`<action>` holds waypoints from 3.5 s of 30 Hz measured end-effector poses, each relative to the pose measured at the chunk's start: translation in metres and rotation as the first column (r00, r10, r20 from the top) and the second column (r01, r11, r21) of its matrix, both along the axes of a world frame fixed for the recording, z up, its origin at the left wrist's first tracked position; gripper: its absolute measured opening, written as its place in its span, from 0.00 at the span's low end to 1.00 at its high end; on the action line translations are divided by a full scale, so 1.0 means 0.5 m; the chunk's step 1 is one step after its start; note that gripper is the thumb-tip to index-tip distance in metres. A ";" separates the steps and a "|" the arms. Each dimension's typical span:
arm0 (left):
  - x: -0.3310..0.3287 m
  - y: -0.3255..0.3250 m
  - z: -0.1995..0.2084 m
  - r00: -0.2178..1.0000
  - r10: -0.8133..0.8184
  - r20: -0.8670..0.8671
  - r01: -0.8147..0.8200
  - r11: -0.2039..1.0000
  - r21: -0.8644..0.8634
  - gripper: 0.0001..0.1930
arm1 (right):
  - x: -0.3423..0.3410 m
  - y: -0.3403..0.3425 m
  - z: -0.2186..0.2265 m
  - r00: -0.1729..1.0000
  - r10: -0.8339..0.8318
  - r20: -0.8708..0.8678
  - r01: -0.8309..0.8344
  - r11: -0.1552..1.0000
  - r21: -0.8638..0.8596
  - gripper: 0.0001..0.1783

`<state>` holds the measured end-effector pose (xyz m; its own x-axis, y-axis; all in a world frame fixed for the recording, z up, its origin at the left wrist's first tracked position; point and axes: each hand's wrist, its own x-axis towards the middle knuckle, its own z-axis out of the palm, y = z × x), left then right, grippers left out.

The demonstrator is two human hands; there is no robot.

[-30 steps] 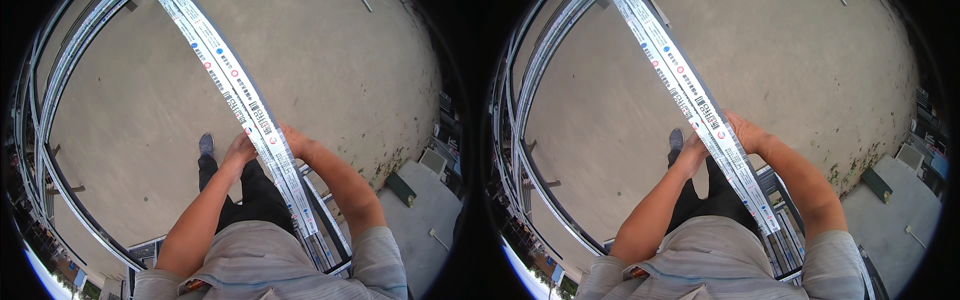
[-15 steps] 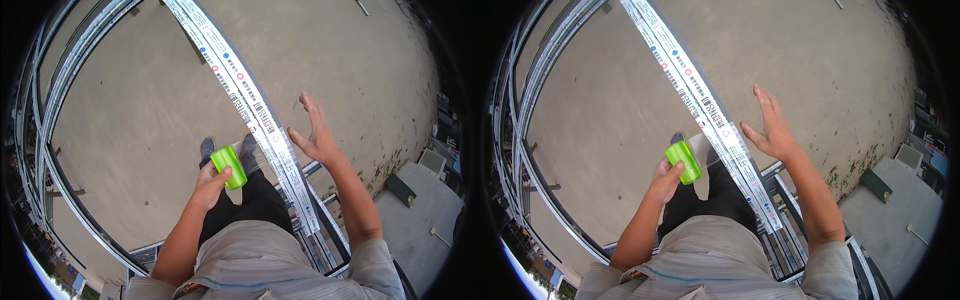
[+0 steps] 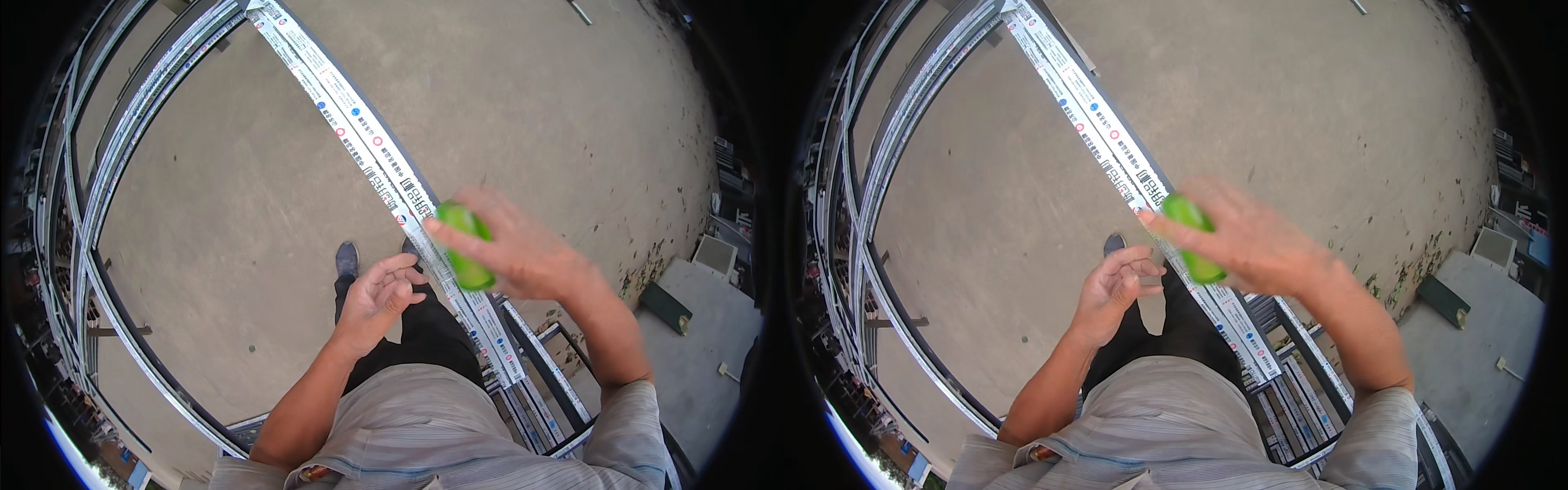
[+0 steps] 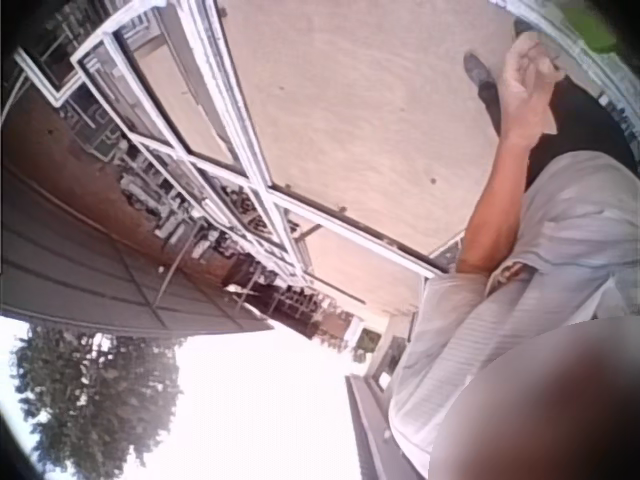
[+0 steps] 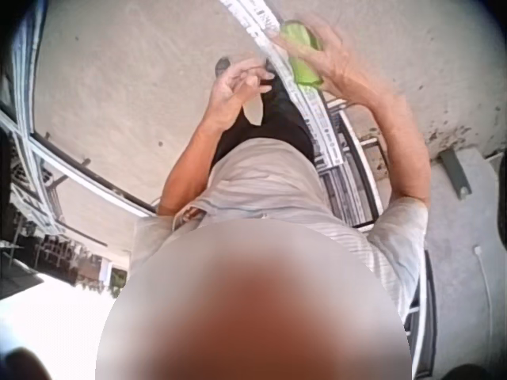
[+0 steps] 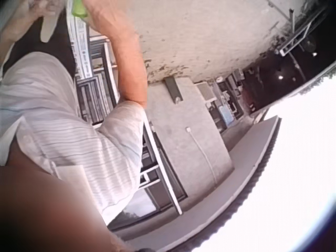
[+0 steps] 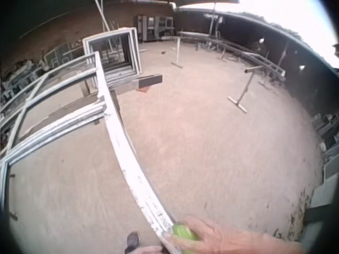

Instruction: The person assembles aluminum window frames by placing metal bars into a frame structure and securing them with green tape. The person repeatedly measures and tapes the frame components, then walks to a nearby area to place the tape dispenser on a table.

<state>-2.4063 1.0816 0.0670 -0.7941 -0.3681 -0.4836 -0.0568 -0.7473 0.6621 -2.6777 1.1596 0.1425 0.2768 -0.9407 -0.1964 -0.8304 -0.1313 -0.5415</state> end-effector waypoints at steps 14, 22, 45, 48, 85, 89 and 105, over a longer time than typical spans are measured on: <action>-0.116 0.029 -0.251 0.906 -0.139 0.400 0.086 0.985 0.147 0.31 | 0.053 0.032 -0.393 0.909 -0.346 0.231 0.219 0.869 0.444 0.54; -0.077 0.042 -0.262 0.896 -0.100 0.433 0.106 0.994 0.010 0.27 | 0.041 0.055 -0.340 0.845 -0.469 0.257 0.320 0.828 0.460 0.50; -0.009 -0.003 -0.009 0.973 -0.172 -0.155 0.194 0.972 0.134 0.35 | 0.153 0.037 -0.035 0.638 -0.741 0.208 0.641 0.661 0.390 0.41; -0.038 -0.003 0.006 0.965 -0.252 0.076 0.263 0.895 -0.362 0.30 | 0.097 0.040 -0.018 0.577 -0.812 0.088 0.749 0.570 0.338 0.39; -0.204 -0.022 -0.007 0.699 -0.329 0.635 0.379 -0.583 -0.719 0.20 | 0.003 0.071 -0.359 0.515 -0.819 -0.255 0.855 0.469 0.220 0.36; -0.209 -0.019 -0.018 0.700 -0.325 0.635 0.381 -0.582 -0.718 0.21 | 0.000 0.081 -0.417 0.502 -0.815 -0.290 0.864 0.453 0.222 0.39; -0.181 -0.031 0.029 0.651 -0.389 0.652 0.425 -0.524 -0.738 0.43 | -0.022 0.284 -0.169 -0.185 -0.894 0.408 0.927 -0.022 0.374 0.19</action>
<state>-2.4968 1.0659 0.0815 -0.9776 0.1359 -0.1607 0.0618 0.9153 0.3981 -2.6884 1.3015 0.0581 -0.8596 -0.3148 -0.4025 0.2084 0.5032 -0.8386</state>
